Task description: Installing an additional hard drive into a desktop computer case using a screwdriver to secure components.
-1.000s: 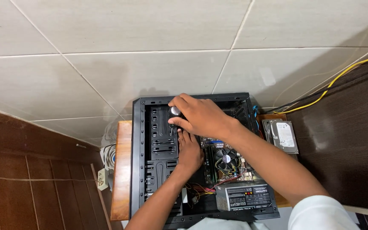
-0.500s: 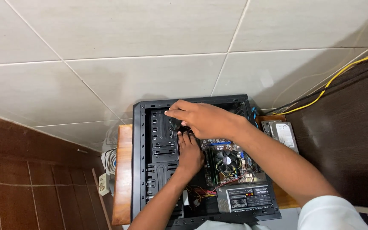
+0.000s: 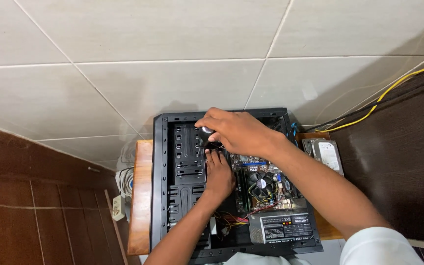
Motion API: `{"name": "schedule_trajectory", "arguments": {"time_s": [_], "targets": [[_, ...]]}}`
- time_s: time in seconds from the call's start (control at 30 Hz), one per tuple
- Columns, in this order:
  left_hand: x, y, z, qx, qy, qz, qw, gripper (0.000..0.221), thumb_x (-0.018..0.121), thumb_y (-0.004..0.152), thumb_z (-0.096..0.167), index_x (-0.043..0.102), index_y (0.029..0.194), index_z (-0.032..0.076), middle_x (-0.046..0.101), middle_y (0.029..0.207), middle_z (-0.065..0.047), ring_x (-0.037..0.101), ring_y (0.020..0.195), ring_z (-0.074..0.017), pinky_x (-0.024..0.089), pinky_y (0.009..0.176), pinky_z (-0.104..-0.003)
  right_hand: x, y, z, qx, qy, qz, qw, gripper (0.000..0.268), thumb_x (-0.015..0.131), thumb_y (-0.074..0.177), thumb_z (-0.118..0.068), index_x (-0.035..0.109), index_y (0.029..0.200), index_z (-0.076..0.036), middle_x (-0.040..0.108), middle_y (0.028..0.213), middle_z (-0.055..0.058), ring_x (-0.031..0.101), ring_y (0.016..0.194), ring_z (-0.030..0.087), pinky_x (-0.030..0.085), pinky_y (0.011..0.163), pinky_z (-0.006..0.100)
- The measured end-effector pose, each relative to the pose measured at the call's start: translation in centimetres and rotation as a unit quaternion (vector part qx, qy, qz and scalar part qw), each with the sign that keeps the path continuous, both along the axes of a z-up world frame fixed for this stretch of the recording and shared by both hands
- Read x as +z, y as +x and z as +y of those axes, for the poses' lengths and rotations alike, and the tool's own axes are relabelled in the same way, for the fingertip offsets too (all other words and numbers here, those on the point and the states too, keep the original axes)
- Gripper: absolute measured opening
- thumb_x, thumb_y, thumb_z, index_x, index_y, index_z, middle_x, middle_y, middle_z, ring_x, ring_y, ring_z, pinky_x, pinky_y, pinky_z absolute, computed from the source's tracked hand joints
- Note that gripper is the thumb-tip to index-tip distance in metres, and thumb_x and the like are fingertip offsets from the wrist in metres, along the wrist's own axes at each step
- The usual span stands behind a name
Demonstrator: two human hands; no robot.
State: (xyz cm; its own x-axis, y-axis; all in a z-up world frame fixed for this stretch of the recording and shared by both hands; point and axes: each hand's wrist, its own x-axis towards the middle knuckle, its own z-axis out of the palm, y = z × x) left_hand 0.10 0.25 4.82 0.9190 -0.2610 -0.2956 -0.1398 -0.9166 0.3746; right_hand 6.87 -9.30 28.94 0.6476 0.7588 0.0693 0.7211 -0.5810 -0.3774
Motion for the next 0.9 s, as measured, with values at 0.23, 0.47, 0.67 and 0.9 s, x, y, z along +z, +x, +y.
{"name": "schedule_trajectory", "arguments": {"time_s": [0.23,0.47,0.67,0.9], "targets": [[-0.5,0.0,0.0,-0.016,0.027,0.0,1.0,0.098,0.077,0.088,0.032,0.023,0.154,-0.016,0.015,0.158,-0.039,0.0,0.153,-0.0595,0.027,0.123,-0.053,-1.5,0.2,0.4,-0.006,0.035,0.003,0.999,0.023,0.064,0.1,-0.017,0.061,0.119,-0.004,0.062,0.103,0.01,0.072,0.079,0.038,0.062,0.062,0.047],[-0.6,0.1,0.1,-0.006,0.015,-0.019,1.0,0.098,0.078,0.087,0.032,0.023,0.154,-0.016,0.016,0.158,-0.039,0.003,0.152,-0.0598,0.03,0.122,-0.053,0.4,-0.1,1.3,0.009,-0.079,-0.079,0.994,0.03,0.047,0.108,-0.022,0.054,0.13,-0.004,0.057,0.107,0.012,0.068,0.07,0.029,0.06,0.052,0.043],[0.5,-0.1,0.1,0.008,-0.023,0.001,1.0,0.096,0.075,0.088,0.028,0.02,0.154,-0.016,0.015,0.158,-0.039,0.001,0.152,-0.0607,0.027,0.123,-0.055,-1.2,0.1,1.2,0.051,-0.157,-0.184,0.969,0.042,0.035,0.112,-0.036,0.055,0.131,-0.004,0.058,0.099,0.011,0.064,0.061,0.025,0.057,0.045,0.038],[-4.1,0.4,0.2,-0.026,-0.016,0.005,1.0,0.102,0.081,0.078,0.039,0.032,0.153,-0.01,0.025,0.158,-0.036,0.015,0.149,-0.0607,0.026,0.122,-0.06,-4.8,0.0,2.2,0.044,-0.154,-0.24,0.957,0.046,0.032,0.11,-0.05,0.054,0.118,-0.01,0.053,0.094,0.003,0.058,0.052,0.022,0.054,0.042,0.036]]}}
